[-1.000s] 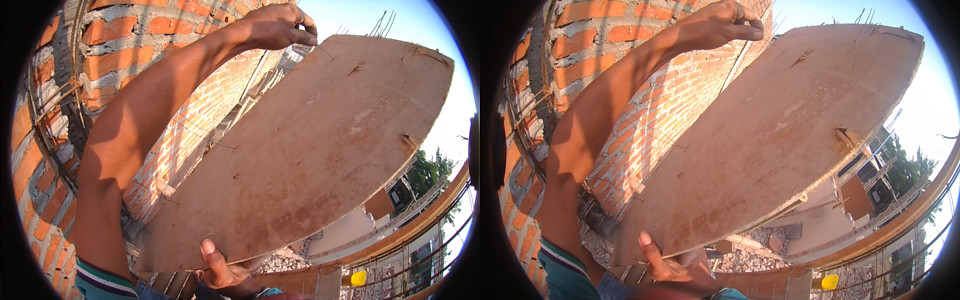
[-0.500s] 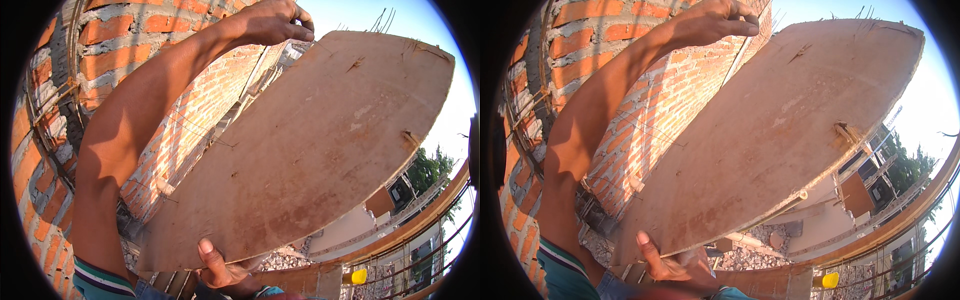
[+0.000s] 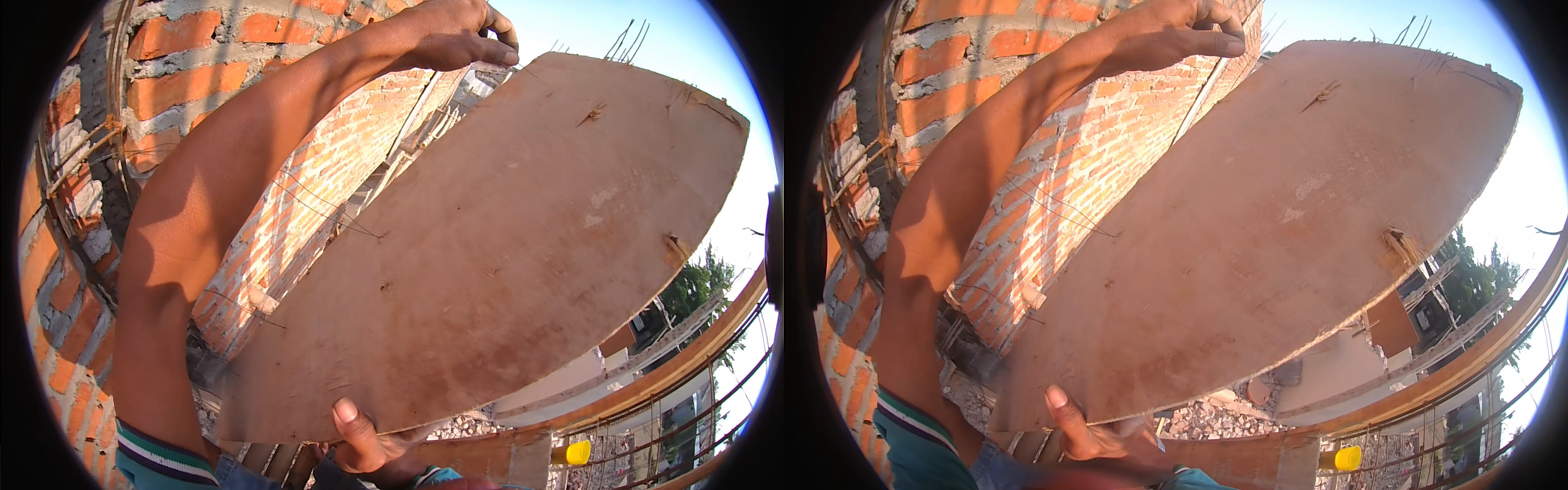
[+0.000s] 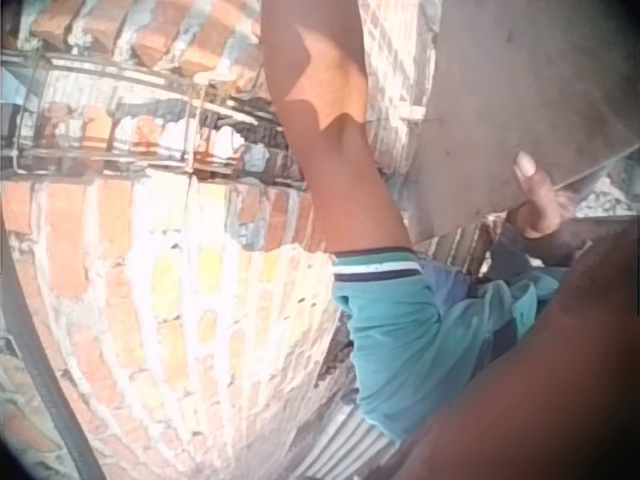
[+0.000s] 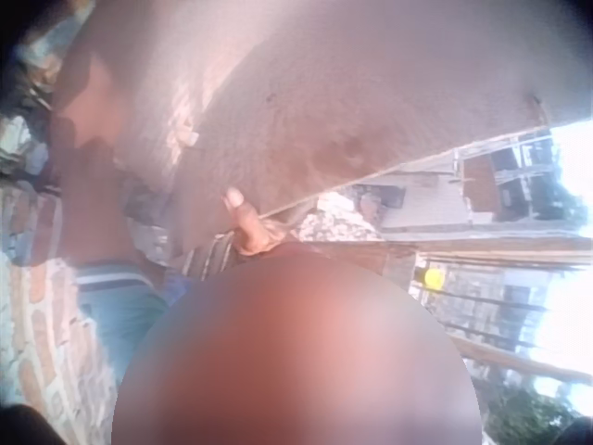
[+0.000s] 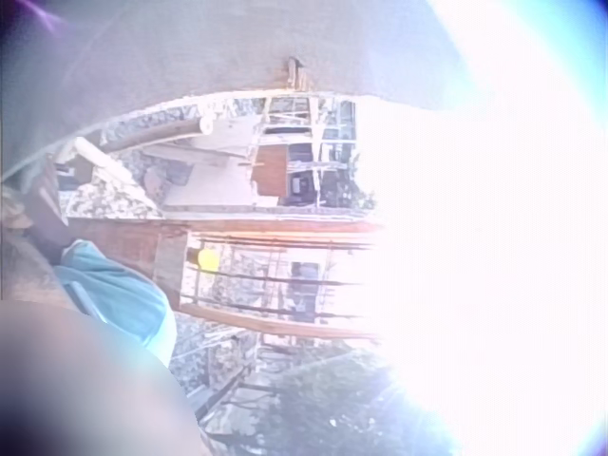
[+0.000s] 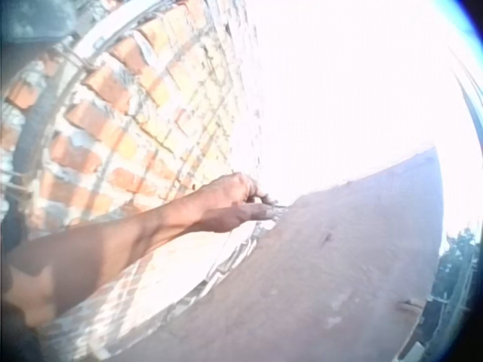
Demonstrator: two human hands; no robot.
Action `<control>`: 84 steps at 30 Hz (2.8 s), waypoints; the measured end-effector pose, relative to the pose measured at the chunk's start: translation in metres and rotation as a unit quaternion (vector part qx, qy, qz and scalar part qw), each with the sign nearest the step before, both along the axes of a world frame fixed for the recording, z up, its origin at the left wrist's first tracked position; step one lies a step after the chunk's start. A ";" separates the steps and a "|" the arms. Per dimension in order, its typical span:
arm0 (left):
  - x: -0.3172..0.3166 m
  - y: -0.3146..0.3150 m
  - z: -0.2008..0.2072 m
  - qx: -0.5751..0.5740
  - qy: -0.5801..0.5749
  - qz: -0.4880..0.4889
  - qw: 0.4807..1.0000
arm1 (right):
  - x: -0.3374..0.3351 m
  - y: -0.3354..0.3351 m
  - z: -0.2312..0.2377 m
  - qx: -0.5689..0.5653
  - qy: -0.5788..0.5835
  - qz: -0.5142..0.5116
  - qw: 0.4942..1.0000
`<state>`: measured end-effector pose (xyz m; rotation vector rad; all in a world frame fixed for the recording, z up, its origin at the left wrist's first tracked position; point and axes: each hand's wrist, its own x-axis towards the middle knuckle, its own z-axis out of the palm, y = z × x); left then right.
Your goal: The person positions a large rectangular plasterboard against a brick wall on bamboo scaffolding and secures it by hand using thin metal wires. The person repeatedly wraps and twists the wires around the board and the wall to hold it in place.
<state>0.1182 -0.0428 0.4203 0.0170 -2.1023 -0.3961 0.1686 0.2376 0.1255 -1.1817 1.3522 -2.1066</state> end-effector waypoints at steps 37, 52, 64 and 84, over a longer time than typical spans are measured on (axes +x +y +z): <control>-0.017 -0.003 -0.010 -0.067 0.045 0.044 0.996 | -0.007 -0.006 -0.017 0.051 0.005 -0.065 0.997; -0.039 0.019 -0.001 -0.066 -0.088 0.022 0.994 | -0.009 -0.006 -0.016 0.049 0.007 -0.057 0.997; -0.042 0.006 -0.006 -0.139 0.027 0.041 0.989 | -0.001 0.000 -0.016 0.032 0.009 -0.028 0.999; -0.045 0.016 -0.004 0.014 0.030 0.005 0.999 | 0.002 0.003 -0.017 0.032 0.012 -0.012 0.999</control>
